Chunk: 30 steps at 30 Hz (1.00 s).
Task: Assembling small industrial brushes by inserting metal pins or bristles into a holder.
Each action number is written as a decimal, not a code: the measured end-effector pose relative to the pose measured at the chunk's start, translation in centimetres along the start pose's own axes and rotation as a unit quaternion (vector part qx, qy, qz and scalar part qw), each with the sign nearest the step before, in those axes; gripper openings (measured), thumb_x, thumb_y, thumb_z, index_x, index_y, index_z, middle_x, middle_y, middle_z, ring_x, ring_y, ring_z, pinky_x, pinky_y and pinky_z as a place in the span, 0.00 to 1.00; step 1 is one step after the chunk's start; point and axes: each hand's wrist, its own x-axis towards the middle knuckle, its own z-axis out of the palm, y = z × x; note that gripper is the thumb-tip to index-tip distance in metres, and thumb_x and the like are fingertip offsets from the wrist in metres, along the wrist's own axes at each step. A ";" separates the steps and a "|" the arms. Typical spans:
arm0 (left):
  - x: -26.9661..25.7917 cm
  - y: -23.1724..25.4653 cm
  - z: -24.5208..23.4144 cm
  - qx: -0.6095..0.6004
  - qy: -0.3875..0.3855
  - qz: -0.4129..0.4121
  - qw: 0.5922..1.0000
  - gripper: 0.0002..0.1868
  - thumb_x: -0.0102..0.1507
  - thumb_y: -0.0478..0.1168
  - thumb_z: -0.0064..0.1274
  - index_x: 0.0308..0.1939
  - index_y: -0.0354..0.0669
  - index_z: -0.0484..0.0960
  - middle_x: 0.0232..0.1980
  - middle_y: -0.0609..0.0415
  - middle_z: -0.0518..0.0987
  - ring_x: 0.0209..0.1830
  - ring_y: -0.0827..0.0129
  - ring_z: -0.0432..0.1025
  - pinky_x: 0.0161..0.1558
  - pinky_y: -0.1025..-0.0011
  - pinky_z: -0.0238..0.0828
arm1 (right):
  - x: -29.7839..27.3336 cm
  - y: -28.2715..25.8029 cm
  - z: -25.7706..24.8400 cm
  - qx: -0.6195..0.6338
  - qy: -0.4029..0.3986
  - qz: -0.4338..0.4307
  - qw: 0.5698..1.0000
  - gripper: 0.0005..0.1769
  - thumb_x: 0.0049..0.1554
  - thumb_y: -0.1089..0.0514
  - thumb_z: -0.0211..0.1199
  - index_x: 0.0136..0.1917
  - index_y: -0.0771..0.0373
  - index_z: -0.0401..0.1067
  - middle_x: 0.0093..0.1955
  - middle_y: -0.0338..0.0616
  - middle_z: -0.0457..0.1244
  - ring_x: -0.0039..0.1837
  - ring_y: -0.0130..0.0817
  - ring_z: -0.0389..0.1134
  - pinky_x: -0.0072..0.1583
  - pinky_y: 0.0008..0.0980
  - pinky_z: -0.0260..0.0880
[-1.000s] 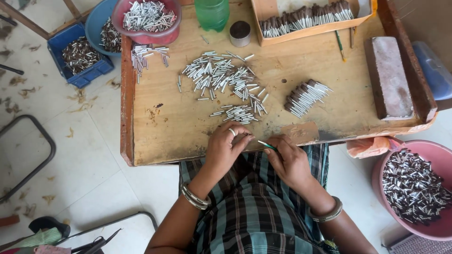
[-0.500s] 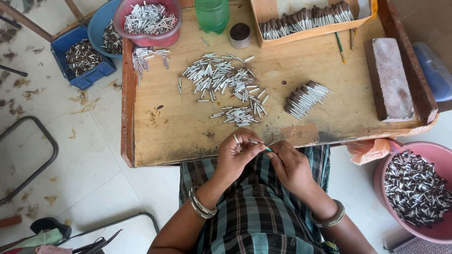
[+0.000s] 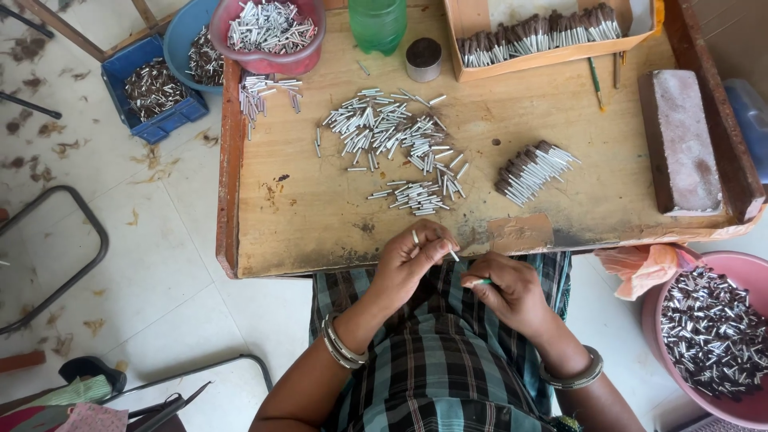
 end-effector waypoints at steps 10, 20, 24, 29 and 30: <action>3.6 2.6 -2.8 0.553 0.063 0.127 0.821 0.08 0.62 0.45 0.62 0.42 0.47 0.88 0.42 0.57 0.82 0.35 0.68 0.76 0.39 0.70 0.76 | 3.9 2.0 -4.7 -0.272 0.107 0.136 0.947 0.08 0.59 0.57 0.69 0.46 0.64 0.76 0.42 0.46 0.68 0.38 0.43 0.70 0.41 0.38 0.69; 2.7 2.7 -1.4 0.491 0.079 0.088 0.863 0.06 0.68 0.41 0.59 0.43 0.42 0.83 0.40 0.56 0.80 0.30 0.72 0.72 0.34 0.72 0.72 | 4.4 -0.5 -0.8 -0.214 0.107 0.087 0.967 0.08 0.58 0.62 0.67 0.51 0.66 0.76 0.47 0.46 0.70 0.42 0.40 0.73 0.45 0.35 0.73; 1.8 1.7 0.2 0.082 0.055 0.022 0.995 0.06 0.65 0.34 0.60 0.46 0.41 0.82 0.40 0.57 0.81 0.34 0.77 0.71 0.37 0.76 0.71 | 3.3 -0.6 2.1 -0.069 0.111 0.011 0.991 0.10 0.55 0.69 0.67 0.52 0.67 0.75 0.52 0.48 0.70 0.54 0.42 0.74 0.55 0.33 0.75; 0.8 2.8 -1.0 0.218 0.054 0.071 0.972 0.06 0.64 0.36 0.62 0.43 0.43 0.83 0.40 0.59 0.82 0.37 0.79 0.74 0.40 0.77 0.73 | 2.7 -2.1 2.0 -0.078 0.074 0.061 0.992 0.10 0.56 0.67 0.68 0.52 0.65 0.74 0.52 0.49 0.70 0.52 0.43 0.74 0.52 0.34 0.74; 1.0 3.4 -1.2 0.391 0.065 0.123 0.910 0.06 0.61 0.37 0.64 0.40 0.44 0.84 0.39 0.59 0.82 0.35 0.76 0.73 0.37 0.75 0.71 | 2.7 -2.4 1.8 -0.103 0.051 0.100 0.988 0.11 0.55 0.65 0.68 0.52 0.65 0.74 0.53 0.49 0.70 0.49 0.43 0.74 0.49 0.34 0.74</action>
